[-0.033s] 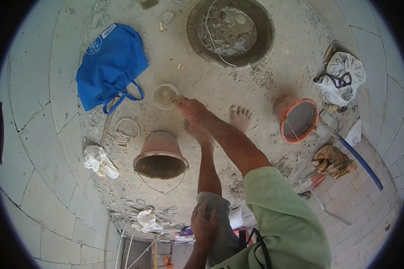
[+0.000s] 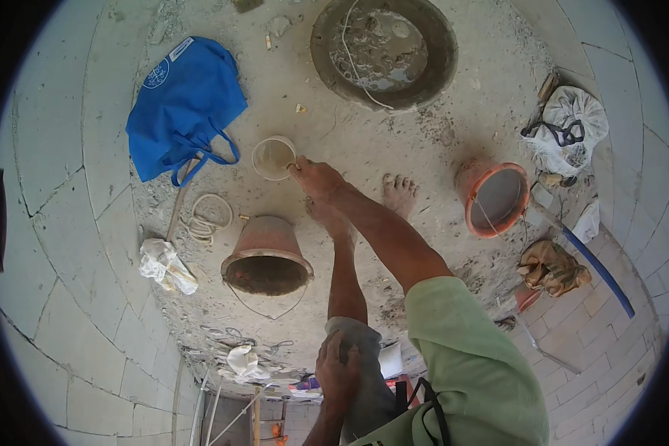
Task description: The person mixes cement with water in a bucket, positions a wooden board against a window opening to drive nails into it using a hammer, and applies mortar onto the wall beneath the window frame with a trowel.
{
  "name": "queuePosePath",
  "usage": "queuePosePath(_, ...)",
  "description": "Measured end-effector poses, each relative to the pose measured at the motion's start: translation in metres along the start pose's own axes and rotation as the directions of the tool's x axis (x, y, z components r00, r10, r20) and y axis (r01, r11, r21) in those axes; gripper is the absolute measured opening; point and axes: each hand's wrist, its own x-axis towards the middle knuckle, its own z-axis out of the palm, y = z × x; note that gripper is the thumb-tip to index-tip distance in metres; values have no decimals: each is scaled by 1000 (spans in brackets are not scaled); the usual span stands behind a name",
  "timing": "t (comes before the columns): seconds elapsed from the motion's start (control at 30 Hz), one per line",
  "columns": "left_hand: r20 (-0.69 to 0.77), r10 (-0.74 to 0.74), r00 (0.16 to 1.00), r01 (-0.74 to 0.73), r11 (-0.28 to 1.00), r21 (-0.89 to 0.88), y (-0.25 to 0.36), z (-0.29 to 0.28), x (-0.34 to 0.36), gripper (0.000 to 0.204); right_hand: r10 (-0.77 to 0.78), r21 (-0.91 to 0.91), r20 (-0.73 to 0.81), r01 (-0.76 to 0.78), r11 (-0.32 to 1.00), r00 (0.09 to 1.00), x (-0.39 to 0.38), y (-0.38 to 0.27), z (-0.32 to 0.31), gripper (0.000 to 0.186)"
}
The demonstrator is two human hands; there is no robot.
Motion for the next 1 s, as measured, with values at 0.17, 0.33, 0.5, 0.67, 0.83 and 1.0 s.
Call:
queuePosePath(0.17, -41, 32, 999, -30, 998, 47, 3, 1, -1, 39, -109, 29, -30, 110, 994, 994, -15, -10, -21, 34)
queuePosePath(0.33, -45, 9, 999, -10, 1000, -15, 5, 4, -2, 40, -261, -27, 25, 261, 965, 965, -54, -40, -84, 36)
queuePosePath(0.5, -64, 5, 998, -8, 999, -38, 6, 15, -8, 41, -362, -61, 276, 392, 918, 890, -99, -93, -138, 31)
queuePosePath(0.67, -89, 2, 996, -5, 999, -33, 6, 25, -13, 40, -467, 24, 489, 523, 852, 737, -121, -145, -141, 26)
queuePosePath(0.83, -106, 5, 994, -12, 997, -71, 8, 27, -14, 39, -394, 156, 622, 385, 910, 677, -116, -180, -76, 18)
queuePosePath(1.0, -141, 3, 990, -16, 996, -89, 6, 27, -14, 36, -301, 279, 696, 140, 950, 652, -94, -199, -18, 17)
